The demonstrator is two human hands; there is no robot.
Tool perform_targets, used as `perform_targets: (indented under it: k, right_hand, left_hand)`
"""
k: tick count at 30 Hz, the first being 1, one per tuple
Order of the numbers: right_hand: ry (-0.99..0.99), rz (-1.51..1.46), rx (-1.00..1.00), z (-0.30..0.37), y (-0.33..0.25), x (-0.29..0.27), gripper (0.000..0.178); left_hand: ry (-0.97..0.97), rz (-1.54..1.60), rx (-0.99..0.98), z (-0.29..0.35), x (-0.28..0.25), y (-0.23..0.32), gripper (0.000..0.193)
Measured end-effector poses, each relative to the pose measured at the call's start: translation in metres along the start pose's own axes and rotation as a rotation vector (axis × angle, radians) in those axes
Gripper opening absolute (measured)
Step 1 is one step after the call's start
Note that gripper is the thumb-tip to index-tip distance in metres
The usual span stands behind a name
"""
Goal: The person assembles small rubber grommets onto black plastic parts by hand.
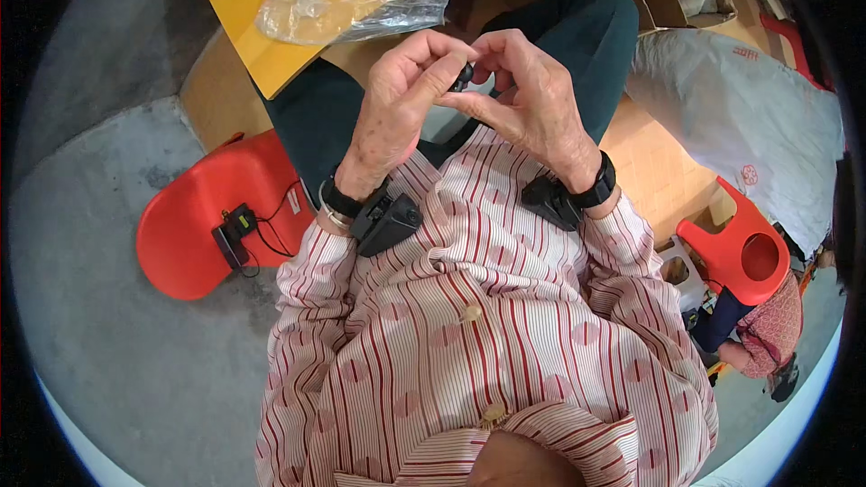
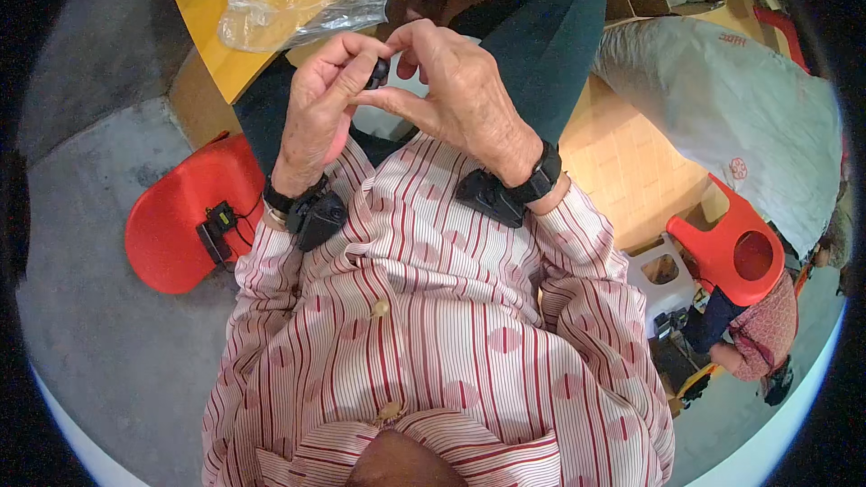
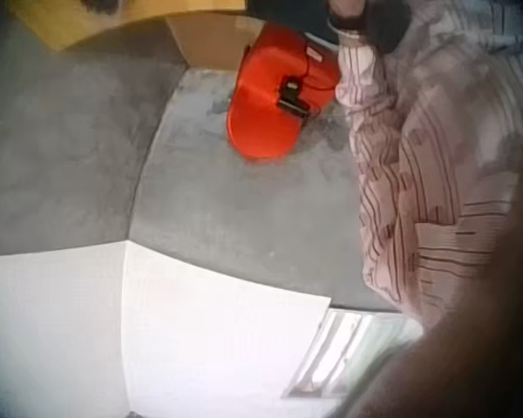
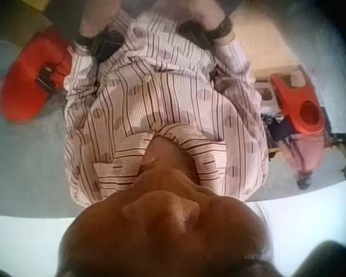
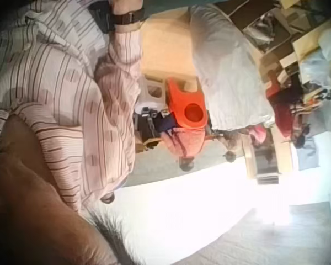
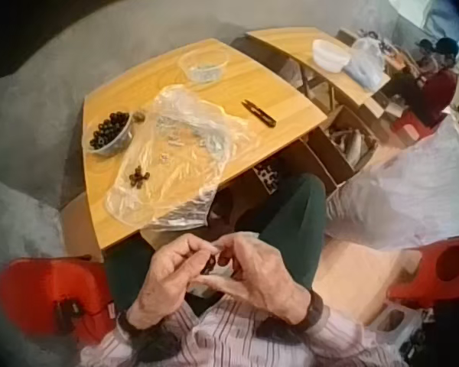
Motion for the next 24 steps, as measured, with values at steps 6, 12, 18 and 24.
perform_targets:
  k: [6, 12, 18, 24]
  right_hand:
    - [0.036, 0.239, -0.245, 0.000, -0.011, 0.001, 0.045]
    - [-0.062, 0.502, -0.264, -0.003, -0.018, 0.003, 0.041]
    - [-0.139, 0.512, -0.341, -0.003, -0.014, 0.007, 0.043]
    - [-0.139, 0.409, -0.384, -0.002, -0.011, 0.012, 0.036]
  left_hand:
    - [0.031, -0.015, 0.121, -0.001, 0.002, 0.010, 0.028]
    - [0.005, -0.069, 0.123, 0.001, 0.001, 0.012, 0.029]
    - [-0.004, -0.146, 0.060, 0.001, -0.001, 0.014, 0.031]
    - [-0.007, -0.066, 0.015, 0.004, -0.002, 0.012, 0.031]
Point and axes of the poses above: each hand's wrist, its own z-axis away from the middle knuckle, its own x-axis out of the palm, y = z × x, the point moved 5 cm from there along -z, towards the middle knuckle, and after that the axes turned 8 degrees about x, right-handed, at the moved point
